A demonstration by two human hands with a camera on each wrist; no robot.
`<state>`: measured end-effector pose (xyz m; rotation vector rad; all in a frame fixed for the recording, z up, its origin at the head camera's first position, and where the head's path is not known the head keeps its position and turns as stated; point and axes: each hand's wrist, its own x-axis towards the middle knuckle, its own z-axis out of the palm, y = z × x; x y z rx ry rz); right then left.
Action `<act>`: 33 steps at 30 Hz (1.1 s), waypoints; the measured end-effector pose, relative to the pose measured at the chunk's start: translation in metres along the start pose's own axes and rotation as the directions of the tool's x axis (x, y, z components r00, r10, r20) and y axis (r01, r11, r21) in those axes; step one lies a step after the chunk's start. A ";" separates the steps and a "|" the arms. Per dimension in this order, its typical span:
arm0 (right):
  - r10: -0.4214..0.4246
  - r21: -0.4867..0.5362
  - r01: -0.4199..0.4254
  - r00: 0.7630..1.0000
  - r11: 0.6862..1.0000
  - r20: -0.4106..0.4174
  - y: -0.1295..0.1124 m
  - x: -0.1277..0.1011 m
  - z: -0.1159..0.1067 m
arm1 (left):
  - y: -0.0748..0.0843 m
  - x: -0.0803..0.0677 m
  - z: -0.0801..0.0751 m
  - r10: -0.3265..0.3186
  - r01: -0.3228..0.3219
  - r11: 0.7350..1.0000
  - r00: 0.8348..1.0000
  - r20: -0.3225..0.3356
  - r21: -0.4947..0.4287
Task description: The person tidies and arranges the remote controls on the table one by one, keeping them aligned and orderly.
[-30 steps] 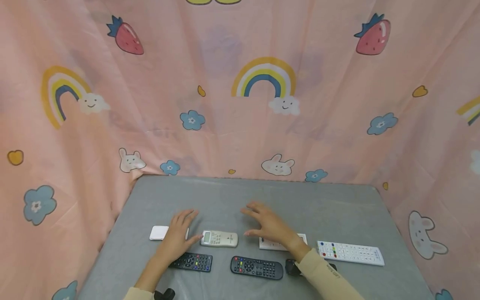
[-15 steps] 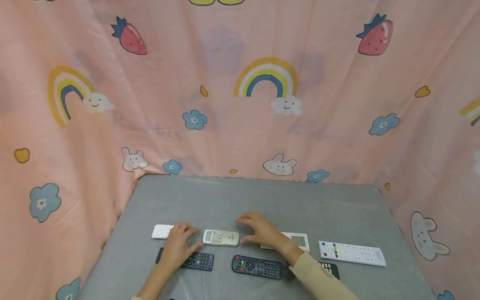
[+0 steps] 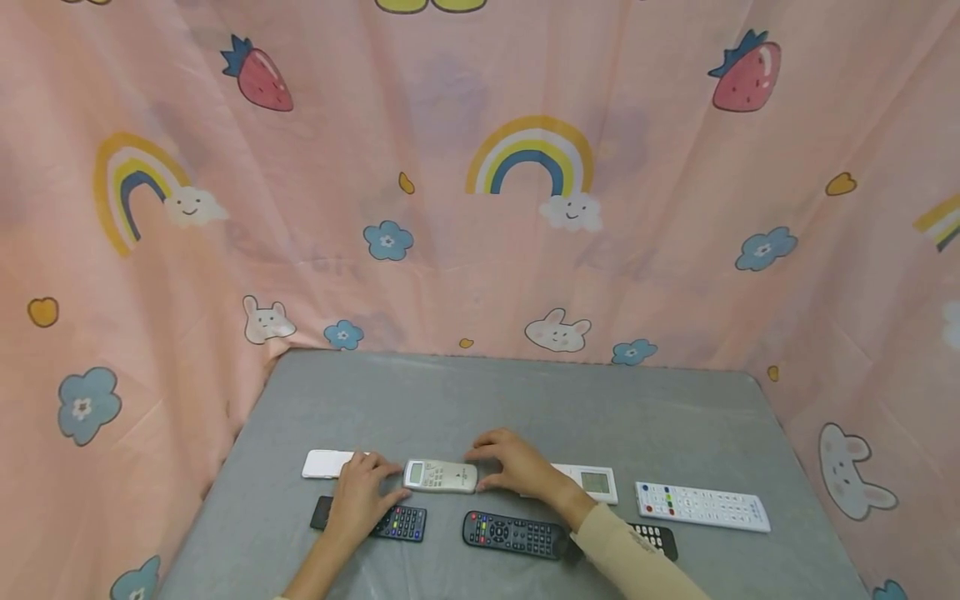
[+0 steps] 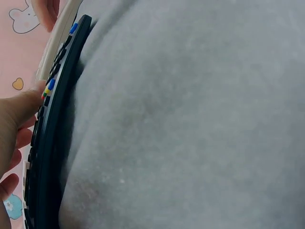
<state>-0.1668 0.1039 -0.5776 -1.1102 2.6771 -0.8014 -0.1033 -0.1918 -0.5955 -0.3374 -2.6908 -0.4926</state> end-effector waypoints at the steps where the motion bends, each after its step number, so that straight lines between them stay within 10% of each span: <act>1: 0.000 -0.003 0.000 1.000 1.000 0.003 0.000 0.000 0.000 | 0.001 0.000 0.000 -0.006 0.006 1.000 1.000 0.010 -0.001; 33: 0.005 -0.053 -0.006 1.000 0.999 -0.023 -0.004 0.007 0.004 | 0.006 0.005 0.008 -0.152 0.154 0.983 0.988 0.030 -0.099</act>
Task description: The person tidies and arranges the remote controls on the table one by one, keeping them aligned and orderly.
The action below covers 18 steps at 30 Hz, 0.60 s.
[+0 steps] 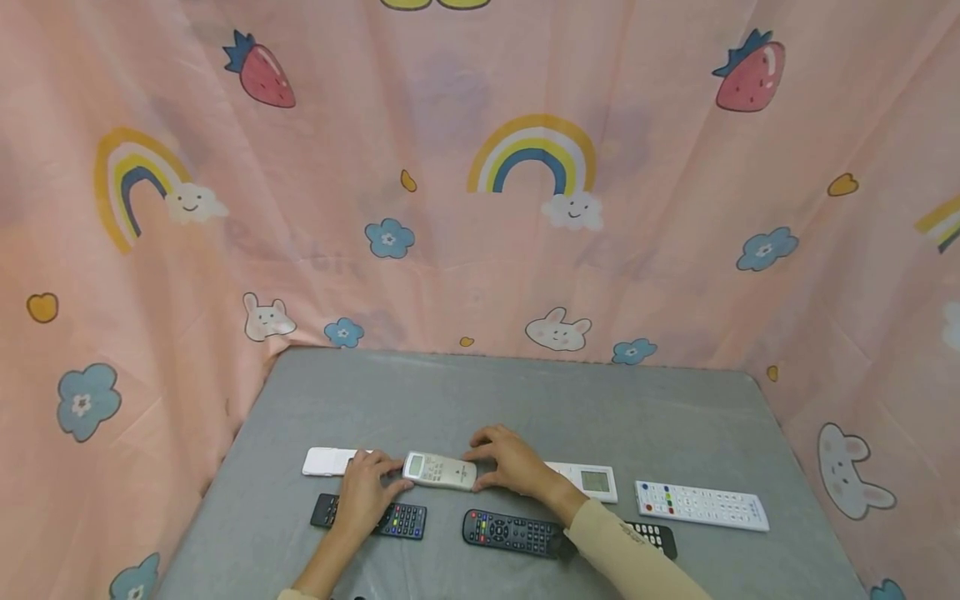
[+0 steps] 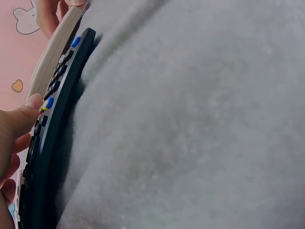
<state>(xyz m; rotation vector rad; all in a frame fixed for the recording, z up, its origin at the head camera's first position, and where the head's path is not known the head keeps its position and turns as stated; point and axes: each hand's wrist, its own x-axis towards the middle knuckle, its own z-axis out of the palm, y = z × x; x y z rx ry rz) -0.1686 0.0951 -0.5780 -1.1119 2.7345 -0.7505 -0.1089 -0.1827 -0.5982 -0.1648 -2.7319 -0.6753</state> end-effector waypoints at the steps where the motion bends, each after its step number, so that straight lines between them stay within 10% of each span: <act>1: 0.004 0.008 -0.004 1.000 1.000 -0.002 0.000 0.000 0.000 | 0.000 0.000 0.000 -0.003 0.003 1.000 1.000 -0.010 -0.013; 18: 0.142 0.227 -0.111 0.982 0.968 -0.126 -0.017 0.005 -0.001 | 0.000 0.027 -0.010 -0.136 0.129 0.942 0.991 0.000 -0.309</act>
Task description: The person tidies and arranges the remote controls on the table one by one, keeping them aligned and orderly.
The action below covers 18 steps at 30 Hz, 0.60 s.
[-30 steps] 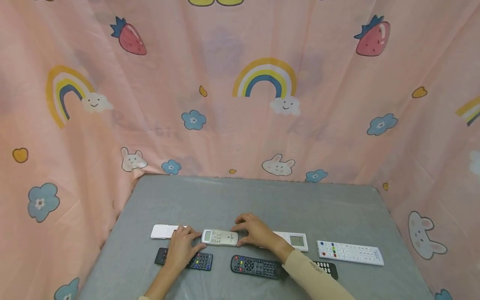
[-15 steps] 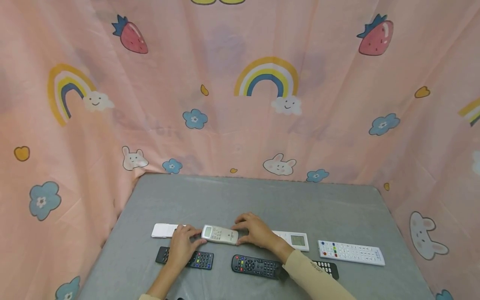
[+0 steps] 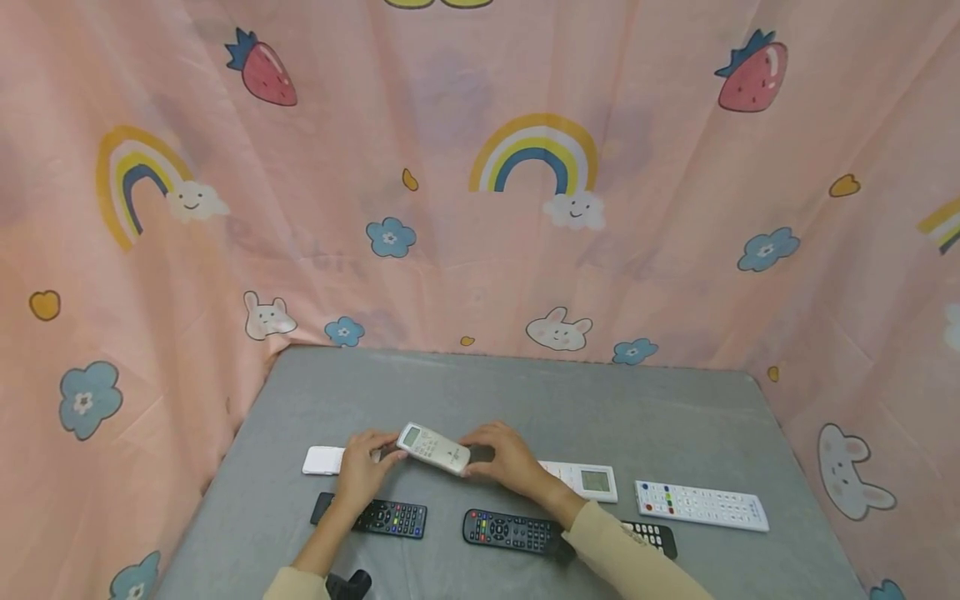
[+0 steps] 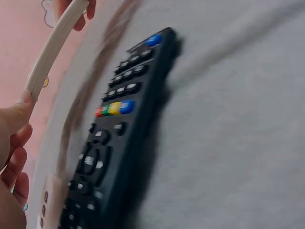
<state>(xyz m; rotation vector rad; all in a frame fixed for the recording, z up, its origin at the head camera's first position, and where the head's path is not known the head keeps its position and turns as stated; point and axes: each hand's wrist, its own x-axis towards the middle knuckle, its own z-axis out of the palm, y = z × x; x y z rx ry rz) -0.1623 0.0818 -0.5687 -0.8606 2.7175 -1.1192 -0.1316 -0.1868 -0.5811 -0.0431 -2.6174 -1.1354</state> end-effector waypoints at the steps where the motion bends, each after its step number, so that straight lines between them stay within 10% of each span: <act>1: 0.007 0.005 -0.007 1.000 1.000 -0.017 -0.002 0.001 0.001 | 0.000 0.003 -0.001 -0.012 0.012 1.000 1.000 0.011 -0.006; 18: 0.086 0.005 -0.088 0.971 0.996 -0.221 -0.021 0.017 0.017 | 0.003 0.057 -0.011 -0.050 0.069 0.987 0.990 0.133 -0.142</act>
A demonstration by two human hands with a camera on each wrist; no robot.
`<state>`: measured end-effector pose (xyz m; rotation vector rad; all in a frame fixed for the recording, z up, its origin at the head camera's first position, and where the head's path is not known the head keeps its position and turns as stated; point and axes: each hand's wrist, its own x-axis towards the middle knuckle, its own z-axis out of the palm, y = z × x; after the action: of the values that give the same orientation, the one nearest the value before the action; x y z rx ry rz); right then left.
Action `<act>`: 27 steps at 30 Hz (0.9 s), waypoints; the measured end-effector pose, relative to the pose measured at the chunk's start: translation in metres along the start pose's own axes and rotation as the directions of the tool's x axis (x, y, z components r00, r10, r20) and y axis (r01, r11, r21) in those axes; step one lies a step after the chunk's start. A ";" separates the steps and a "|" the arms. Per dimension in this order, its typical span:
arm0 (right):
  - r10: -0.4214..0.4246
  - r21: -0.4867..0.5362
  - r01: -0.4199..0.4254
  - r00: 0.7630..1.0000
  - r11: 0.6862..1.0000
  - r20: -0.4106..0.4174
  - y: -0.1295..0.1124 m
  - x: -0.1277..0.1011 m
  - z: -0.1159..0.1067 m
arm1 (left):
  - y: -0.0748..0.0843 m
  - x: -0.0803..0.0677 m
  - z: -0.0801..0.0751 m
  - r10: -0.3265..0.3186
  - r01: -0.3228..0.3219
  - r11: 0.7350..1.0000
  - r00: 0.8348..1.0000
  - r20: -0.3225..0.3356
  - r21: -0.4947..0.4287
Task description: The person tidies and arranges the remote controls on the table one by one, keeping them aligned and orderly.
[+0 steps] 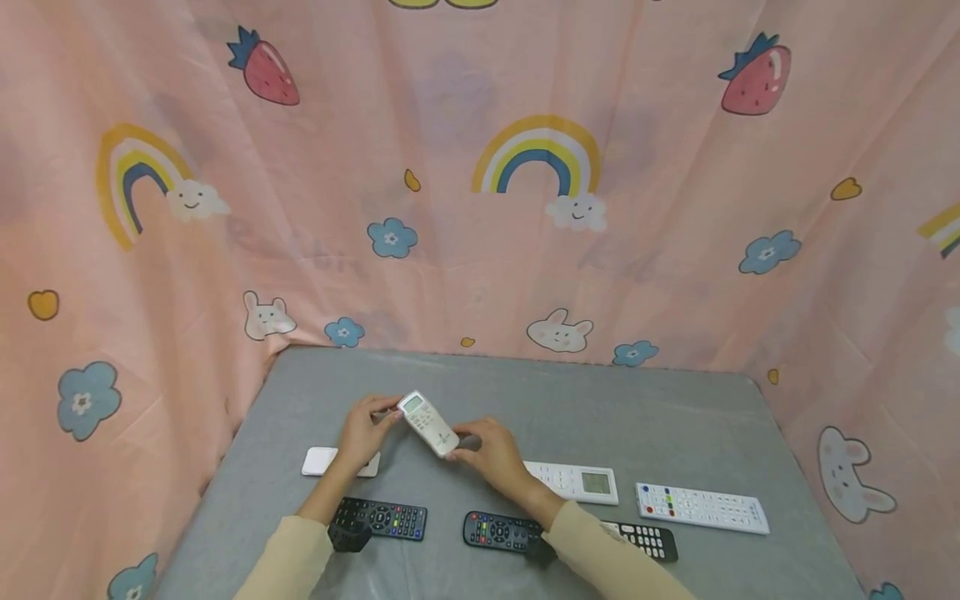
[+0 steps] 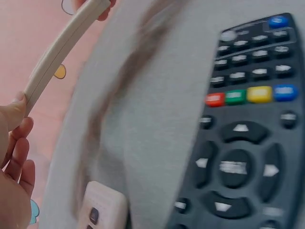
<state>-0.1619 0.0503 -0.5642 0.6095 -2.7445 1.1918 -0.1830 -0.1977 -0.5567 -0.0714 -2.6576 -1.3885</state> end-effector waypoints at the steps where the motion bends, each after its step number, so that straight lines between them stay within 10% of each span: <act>1: 0.004 -0.005 -0.004 1.000 1.000 -0.009 -0.001 0.001 0.001 | 0.000 0.003 -0.001 0.006 -0.006 1.000 1.000 0.002 -0.008; 15: 0.032 -0.173 -0.056 0.990 0.983 -0.136 -0.021 0.022 0.022 | 0.006 0.041 -0.001 0.011 -0.011 1.000 1.000 0.000 -0.027; 27: 0.125 -0.042 -0.133 0.980 0.990 -0.154 -0.022 0.035 0.037 | -0.004 0.062 0.006 -0.037 0.038 0.998 0.999 0.015 -0.044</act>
<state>-0.1825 -0.0013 -0.5663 0.3254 -2.7116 1.1361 -0.2458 -0.1965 -0.5543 -0.0366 -2.6537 -1.4633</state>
